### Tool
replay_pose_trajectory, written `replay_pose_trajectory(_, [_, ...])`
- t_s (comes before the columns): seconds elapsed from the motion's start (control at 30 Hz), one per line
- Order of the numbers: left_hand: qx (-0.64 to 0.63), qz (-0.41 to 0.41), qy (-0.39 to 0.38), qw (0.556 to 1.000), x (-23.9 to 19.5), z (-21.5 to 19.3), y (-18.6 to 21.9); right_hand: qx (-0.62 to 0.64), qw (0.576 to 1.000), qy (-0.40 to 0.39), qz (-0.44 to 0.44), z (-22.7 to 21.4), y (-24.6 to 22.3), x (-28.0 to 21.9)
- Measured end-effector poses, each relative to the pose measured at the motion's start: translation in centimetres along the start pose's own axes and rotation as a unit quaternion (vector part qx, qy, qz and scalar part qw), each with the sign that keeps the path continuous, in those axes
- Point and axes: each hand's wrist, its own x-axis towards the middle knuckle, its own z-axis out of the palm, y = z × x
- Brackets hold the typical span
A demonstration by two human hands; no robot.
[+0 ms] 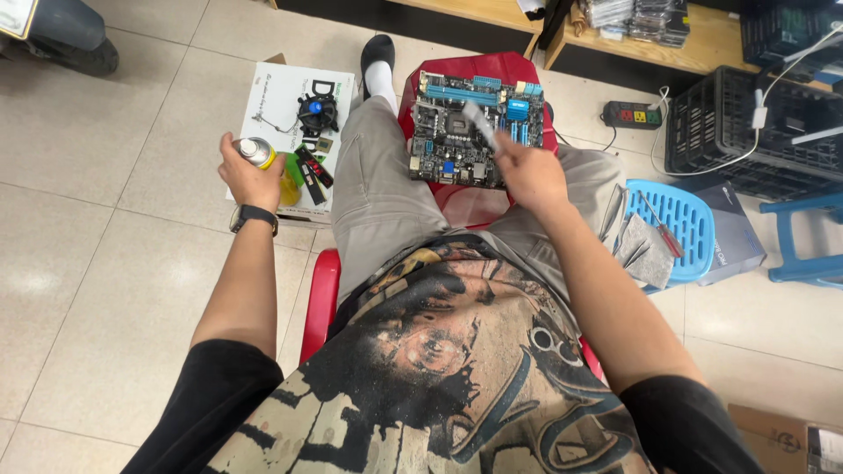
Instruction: The person cleans a motherboard resting on their lap using a toothbrush and a spray can. They brush various components, spray the brush with cleaner, and then wipe the board with a cloth. Finally, they use tweezers to remove small debris from the board's surface.
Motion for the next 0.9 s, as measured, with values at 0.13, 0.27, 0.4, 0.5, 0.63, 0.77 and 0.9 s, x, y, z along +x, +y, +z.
replay_pose_trajectory(0.13, [-0.003, 0.013, -0.007, 1.000, -0.1, -1.0, 0.7, -0.001, 1.000, 0.017, -0.025, 1.7, 2.0, 2.4])
replay_pose_trajectory(0.27, [0.045, 0.023, -0.007, 0.999, -0.5, -1.3, 1.5, -0.021, 0.999, -0.033, 0.008, 1.6, 1.4, 2.5])
replay_pose_trajectory(0.4, [-0.018, 0.011, -0.020, 1.000, -4.2, -4.9, 13.1, -0.014, 0.993, -0.101, 0.057, -0.3, -1.0, 1.1])
replay_pose_trajectory(0.5, [-0.066, 0.207, -0.011, 0.976, -5.5, 0.3, 14.4, -0.012, 1.000, 0.011, 0.005, 1.2, 0.3, 1.4])
replay_pose_trajectory(0.63, [-0.033, 0.296, -0.051, 0.953, -9.9, 4.7, 19.8, -0.023, 0.996, -0.060, 0.059, 3.4, 3.5, 2.6])
replay_pose_trajectory(0.77, [0.041, 0.221, -0.257, 0.940, -11.0, 5.1, 24.0, -0.034, 0.998, -0.017, 0.051, 2.3, 3.1, 4.2])
replay_pose_trajectory(0.9, [-0.002, 0.214, -0.166, 0.963, -10.4, 6.6, 22.2, -0.032, 0.997, -0.041, 0.060, 1.9, 2.1, 3.7])
